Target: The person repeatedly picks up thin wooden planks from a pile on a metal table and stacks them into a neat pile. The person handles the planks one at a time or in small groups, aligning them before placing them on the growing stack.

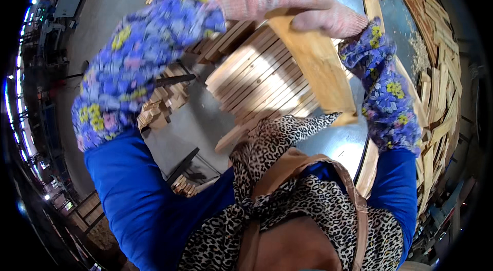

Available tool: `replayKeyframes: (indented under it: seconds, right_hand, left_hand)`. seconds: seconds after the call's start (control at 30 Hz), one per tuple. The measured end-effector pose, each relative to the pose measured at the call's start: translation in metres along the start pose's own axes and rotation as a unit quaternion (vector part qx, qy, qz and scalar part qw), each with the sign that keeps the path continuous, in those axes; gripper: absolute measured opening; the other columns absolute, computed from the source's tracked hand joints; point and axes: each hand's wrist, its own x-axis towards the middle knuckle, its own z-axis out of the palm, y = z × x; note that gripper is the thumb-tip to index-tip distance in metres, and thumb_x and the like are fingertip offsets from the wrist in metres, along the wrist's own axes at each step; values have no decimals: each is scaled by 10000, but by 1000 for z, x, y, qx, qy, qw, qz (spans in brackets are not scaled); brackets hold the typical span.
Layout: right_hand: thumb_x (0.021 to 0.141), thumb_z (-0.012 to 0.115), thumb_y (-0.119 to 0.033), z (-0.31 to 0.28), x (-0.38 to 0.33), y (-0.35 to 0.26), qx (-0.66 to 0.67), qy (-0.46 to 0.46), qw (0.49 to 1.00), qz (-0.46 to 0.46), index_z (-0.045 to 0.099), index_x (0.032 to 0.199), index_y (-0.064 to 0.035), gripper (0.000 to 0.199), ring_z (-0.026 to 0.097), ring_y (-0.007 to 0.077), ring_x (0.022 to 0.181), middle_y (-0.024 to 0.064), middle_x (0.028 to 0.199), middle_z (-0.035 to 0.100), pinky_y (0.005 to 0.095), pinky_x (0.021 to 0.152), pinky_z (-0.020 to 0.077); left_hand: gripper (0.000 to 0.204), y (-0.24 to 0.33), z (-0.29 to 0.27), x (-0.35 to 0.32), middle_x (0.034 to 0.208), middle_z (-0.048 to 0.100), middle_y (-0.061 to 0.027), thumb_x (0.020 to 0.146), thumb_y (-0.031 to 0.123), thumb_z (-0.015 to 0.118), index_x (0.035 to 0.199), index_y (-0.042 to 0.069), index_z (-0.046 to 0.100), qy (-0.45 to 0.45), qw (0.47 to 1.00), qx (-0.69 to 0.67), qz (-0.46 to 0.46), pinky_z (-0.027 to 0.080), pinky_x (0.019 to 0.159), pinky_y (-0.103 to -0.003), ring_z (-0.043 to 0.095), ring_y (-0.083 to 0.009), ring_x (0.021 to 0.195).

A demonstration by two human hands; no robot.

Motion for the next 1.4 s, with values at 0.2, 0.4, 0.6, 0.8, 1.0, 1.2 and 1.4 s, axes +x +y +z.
replayKeyframes:
  seconds: [0.2,0.4,0.6,0.8,1.0,1.2,1.4]
  right_hand:
    - [1024,761,-276,24,-89,12,-333,380,863,16,581,1548,20,629,651,281,1374,191,1459,703,387,1192,492]
    - [1013,632,-695,170,-232,124,-92,390,845,354,225,1687,124,1136,556,461,1477,396,1565,539,465,1238,449]
    - [973,677,-721,203,-125,144,-7,263,868,421,18,1687,123,1287,741,416,1186,297,1311,747,433,1040,562]
    - [1023,705,-474,184,-59,118,52,317,858,400,285,1694,-9,918,769,379,1142,220,1264,784,456,984,621]
    - [944,723,-660,175,40,131,48,310,822,476,10,1746,36,1278,721,426,1182,351,1260,719,542,973,612]
    - [979,692,-579,193,97,136,39,303,873,379,24,1666,135,1195,733,487,1102,361,1163,722,533,995,590]
    - [923,746,-579,124,76,129,0,216,949,232,397,1645,-14,981,697,506,1203,306,1311,713,556,1095,534]
  left_hand:
    - [963,-3,44,-84,1300,707,-138,785,293,887,1646,150,482,-215,911,-36,-349,559,1053,-480,696,-327,1207]
    - [1070,-3,57,-201,1576,560,-225,772,447,917,1603,-21,432,-273,759,58,-588,345,1300,-482,474,-408,1509]
    - [1061,-3,84,-251,1528,541,-283,787,424,911,1597,-41,408,-154,833,60,-529,365,1259,-534,472,-458,1444]
    - [1113,-40,70,-269,1585,524,-261,777,451,922,1619,-39,384,-182,750,33,-635,346,1284,-507,456,-438,1498]
    - [1138,-96,86,-318,1725,387,-274,854,562,807,1710,6,305,-300,714,138,-617,290,1327,-519,362,-423,1596]
    - [1106,-108,94,-309,1750,356,-270,867,610,755,1735,80,318,-377,709,191,-565,278,1331,-510,356,-404,1610]
    - [1023,-104,127,-207,1713,381,-270,852,466,802,1659,-30,414,-250,837,96,-476,304,1321,-508,385,-457,1558]
